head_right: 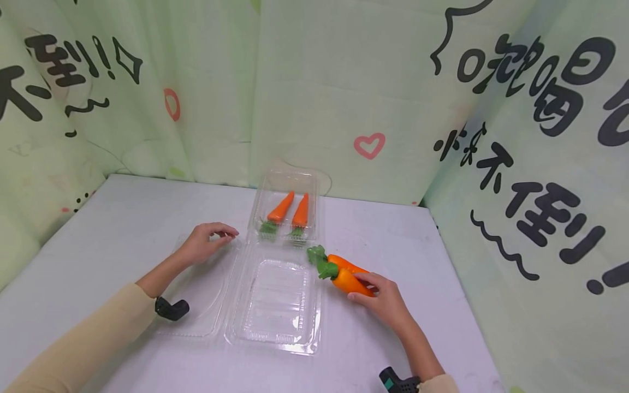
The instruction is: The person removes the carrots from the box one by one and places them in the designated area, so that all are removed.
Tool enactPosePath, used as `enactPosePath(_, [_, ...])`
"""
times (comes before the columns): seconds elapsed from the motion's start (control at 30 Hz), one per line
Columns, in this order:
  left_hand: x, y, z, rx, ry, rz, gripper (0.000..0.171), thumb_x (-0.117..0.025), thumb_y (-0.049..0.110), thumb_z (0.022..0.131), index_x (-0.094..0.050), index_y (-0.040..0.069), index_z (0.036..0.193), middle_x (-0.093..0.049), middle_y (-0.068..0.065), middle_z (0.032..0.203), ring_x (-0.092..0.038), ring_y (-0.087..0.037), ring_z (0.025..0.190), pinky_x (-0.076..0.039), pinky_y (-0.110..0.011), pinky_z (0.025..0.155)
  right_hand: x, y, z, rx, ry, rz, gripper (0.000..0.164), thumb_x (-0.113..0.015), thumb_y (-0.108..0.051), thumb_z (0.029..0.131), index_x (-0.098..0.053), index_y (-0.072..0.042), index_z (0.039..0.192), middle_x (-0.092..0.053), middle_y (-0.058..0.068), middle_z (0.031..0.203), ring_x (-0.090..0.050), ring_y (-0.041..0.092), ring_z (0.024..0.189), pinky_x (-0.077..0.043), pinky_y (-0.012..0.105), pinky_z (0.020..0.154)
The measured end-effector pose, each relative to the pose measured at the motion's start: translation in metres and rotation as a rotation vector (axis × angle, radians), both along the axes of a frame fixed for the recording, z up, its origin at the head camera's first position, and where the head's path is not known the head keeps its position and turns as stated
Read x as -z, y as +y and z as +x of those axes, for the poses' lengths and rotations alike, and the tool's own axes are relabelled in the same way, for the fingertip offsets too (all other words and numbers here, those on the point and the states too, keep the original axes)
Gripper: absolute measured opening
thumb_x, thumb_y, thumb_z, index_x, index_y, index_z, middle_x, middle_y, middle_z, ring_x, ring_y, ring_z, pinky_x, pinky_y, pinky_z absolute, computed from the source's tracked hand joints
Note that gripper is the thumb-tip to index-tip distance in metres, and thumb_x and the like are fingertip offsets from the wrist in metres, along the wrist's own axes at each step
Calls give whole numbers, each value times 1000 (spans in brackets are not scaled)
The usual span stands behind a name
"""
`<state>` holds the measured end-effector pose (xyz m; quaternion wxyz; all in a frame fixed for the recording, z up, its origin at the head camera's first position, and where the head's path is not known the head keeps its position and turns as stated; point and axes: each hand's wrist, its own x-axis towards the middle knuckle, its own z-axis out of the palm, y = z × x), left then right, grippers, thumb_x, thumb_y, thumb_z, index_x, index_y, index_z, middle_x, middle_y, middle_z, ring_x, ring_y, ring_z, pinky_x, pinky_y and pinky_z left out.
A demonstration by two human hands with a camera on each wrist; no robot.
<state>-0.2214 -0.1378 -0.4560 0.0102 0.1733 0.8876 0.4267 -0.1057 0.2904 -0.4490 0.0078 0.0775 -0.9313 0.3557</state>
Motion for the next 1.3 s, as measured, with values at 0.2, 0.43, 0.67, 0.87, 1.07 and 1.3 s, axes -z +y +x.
enactPosePath(0.2, [0,-1,0,0,2,-2,19,-62,5,92,-71,7,108,-71,-7,103,-60,-20,90,-47,-32,79,0,-1,0,12,-12,20,49,-80,-28,78,-67,-9,122,-69,10,116,-62,22,94,-54,23,79])
enactPosePath(0.43, [1,-1,-1,6,16,-2,19,-62,4,92,-71,6,108,-71,-7,102,-60,-20,90,-47,-33,80,1,0,-1,15,-26,28,50,-80,-28,78,-66,-9,123,-68,11,117,-61,21,95,-53,23,79])
enactPosePath(0.67, [1,0,-1,-2,7,-8,19,-62,5,92,-71,7,108,-71,-7,103,-60,-20,91,-47,-34,81,1,1,-2,23,-59,38,50,-80,-29,77,-67,-10,122,-68,11,117,-59,19,94,-52,20,78])
enactPosePath(0.87, [1,-1,-1,-4,11,-4,19,-62,5,92,-71,7,108,-71,-7,103,-61,-21,91,-48,-34,81,2,0,-2,28,-85,74,49,-81,-31,77,-68,-11,119,-67,13,120,-58,19,93,-51,22,78])
enactPosePath(1.07, [0,-1,0,4,23,4,19,-62,4,92,-71,7,108,-72,-7,102,-61,-20,90,-48,-33,80,5,0,-3,3,-64,99,40,-80,-21,78,-70,-15,117,-67,9,119,-58,19,96,-50,24,80])
enactPosePath(1.3, [-1,-1,0,4,11,1,19,-62,4,91,-71,6,108,-71,-8,103,-61,-21,90,-48,-35,81,6,-1,-4,-24,-51,106,37,-78,-15,80,-70,-17,115,-67,7,120,-59,20,101,-52,25,85])
